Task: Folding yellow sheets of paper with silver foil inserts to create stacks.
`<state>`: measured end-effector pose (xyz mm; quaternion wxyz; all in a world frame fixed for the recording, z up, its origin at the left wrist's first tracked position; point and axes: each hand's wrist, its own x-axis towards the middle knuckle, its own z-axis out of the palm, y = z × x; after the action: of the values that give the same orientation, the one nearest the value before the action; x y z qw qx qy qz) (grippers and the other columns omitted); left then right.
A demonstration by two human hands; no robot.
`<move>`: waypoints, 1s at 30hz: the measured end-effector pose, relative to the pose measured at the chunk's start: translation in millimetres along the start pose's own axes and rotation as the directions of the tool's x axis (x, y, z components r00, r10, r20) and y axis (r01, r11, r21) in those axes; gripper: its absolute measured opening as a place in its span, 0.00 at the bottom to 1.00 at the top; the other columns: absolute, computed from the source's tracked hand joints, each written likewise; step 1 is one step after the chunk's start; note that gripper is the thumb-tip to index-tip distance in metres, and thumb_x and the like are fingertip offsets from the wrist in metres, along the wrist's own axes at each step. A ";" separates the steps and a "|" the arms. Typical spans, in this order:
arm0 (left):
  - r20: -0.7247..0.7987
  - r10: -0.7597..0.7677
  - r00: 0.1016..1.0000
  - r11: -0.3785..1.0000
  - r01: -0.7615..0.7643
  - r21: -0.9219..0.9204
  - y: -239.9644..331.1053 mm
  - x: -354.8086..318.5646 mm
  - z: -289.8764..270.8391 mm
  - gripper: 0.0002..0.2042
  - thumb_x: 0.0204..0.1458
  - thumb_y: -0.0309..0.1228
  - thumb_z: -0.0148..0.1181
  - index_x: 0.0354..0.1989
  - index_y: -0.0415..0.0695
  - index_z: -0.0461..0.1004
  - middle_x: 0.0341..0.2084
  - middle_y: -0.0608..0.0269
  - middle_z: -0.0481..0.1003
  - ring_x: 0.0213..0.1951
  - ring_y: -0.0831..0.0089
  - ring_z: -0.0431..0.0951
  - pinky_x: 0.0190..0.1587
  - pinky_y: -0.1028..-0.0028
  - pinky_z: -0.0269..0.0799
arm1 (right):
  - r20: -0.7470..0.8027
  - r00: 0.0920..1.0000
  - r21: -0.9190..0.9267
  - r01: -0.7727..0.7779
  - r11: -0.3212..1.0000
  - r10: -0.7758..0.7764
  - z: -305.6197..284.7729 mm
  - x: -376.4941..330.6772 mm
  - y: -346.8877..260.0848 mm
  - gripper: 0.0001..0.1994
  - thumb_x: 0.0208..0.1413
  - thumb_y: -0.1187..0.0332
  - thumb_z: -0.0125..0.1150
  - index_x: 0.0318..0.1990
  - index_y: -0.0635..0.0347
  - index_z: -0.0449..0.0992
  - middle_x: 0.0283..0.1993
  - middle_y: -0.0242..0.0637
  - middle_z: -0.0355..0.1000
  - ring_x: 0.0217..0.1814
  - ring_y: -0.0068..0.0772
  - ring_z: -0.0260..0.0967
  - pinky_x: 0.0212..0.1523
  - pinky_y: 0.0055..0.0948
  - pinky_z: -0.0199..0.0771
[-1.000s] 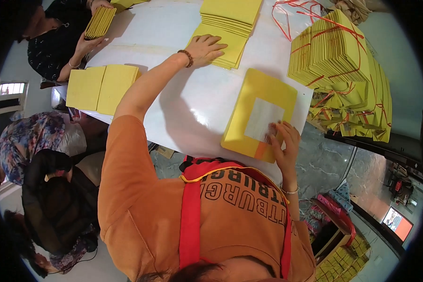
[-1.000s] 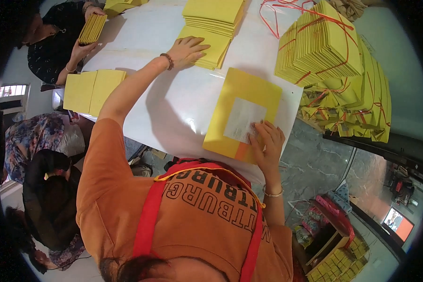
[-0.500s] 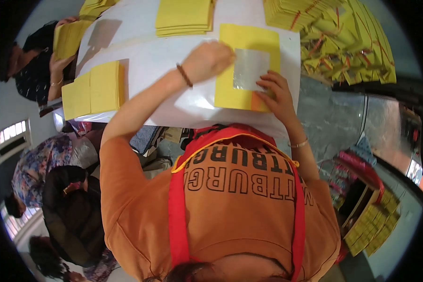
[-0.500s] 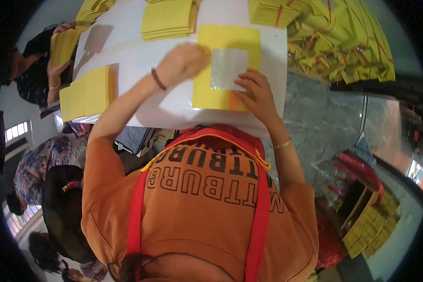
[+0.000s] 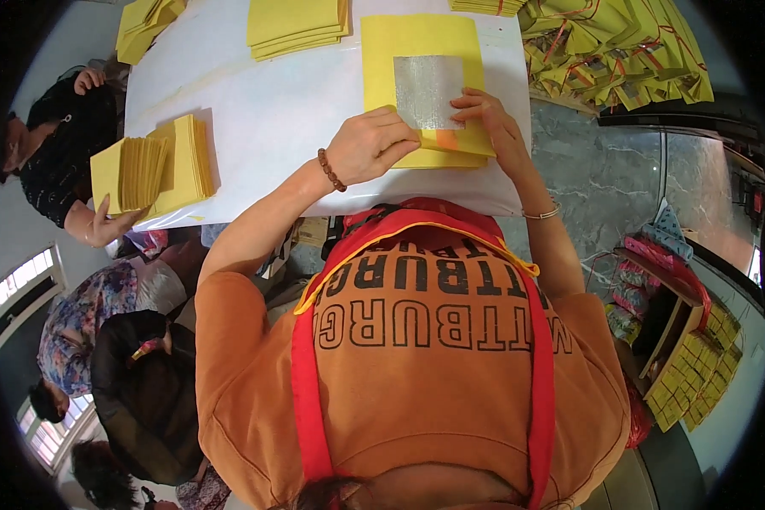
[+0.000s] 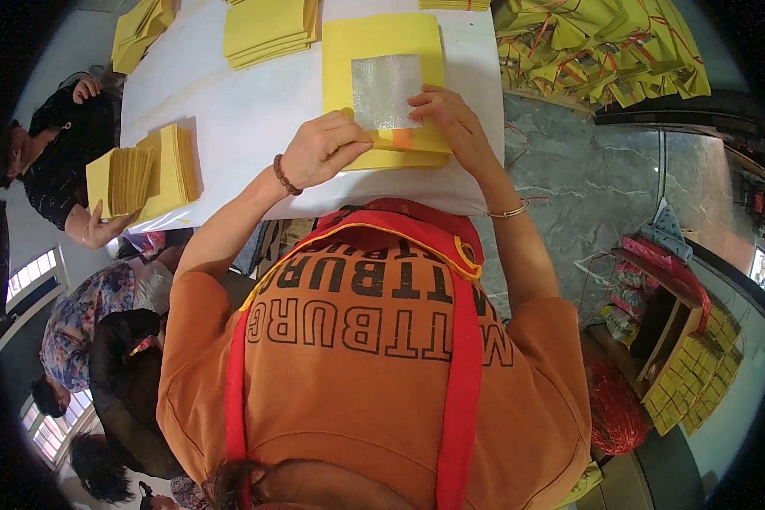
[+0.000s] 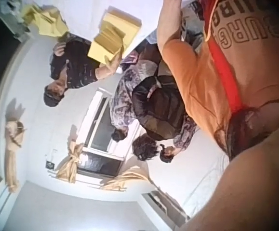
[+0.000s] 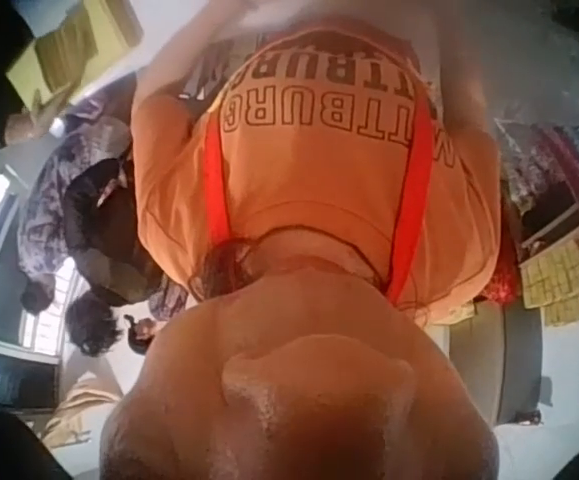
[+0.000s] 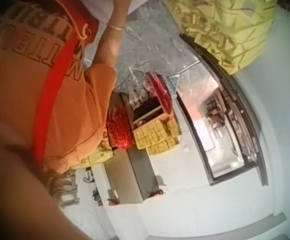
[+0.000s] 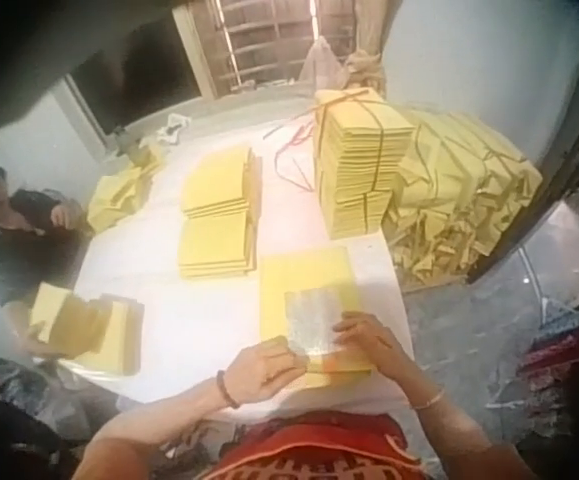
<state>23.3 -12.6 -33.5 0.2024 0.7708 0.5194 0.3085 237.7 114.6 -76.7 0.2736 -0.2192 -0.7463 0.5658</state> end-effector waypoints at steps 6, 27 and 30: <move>0.050 -0.210 0.976 0.967 0.215 -0.137 -1.8 12.4 -9.1 0.07 0.48 0.31 0.56 0.26 0.40 0.74 0.20 0.59 0.73 0.25 0.65 0.73 0.29 0.71 0.69 | 0.007 0.998 0.023 0.067 0.997 -0.067 -4.4 5.1 4.3 0.24 0.64 0.58 0.31 0.36 0.62 0.76 0.48 0.39 0.70 0.62 0.41 0.54 0.63 0.36 0.50; -0.049 -0.265 0.963 0.810 0.195 -0.554 -12.0 9.9 -36.7 0.17 0.48 0.39 0.61 0.43 0.42 0.73 0.39 0.61 0.73 0.38 0.75 0.71 0.41 0.75 0.68 | -0.070 0.921 0.270 -0.352 0.896 0.383 -5.6 8.3 -7.0 0.16 0.54 0.63 0.59 0.47 0.61 0.71 0.43 0.34 0.72 0.45 0.23 0.68 0.43 0.23 0.69; -0.045 -0.059 0.997 0.998 0.060 0.016 -24.7 9.4 -45.1 0.16 0.49 0.34 0.59 0.46 0.44 0.72 0.44 0.58 0.71 0.46 0.62 0.70 0.49 0.68 0.66 | -0.133 0.915 0.268 -0.337 0.903 0.381 -4.7 13.8 -12.6 0.16 0.55 0.62 0.57 0.47 0.63 0.71 0.39 0.30 0.72 0.37 0.17 0.68 0.38 0.20 0.70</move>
<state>-21.7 5.1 -13.7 0.1932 0.7498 0.5490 0.3148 230.1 123.5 -61.4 0.2555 -0.3696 -0.5910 0.6700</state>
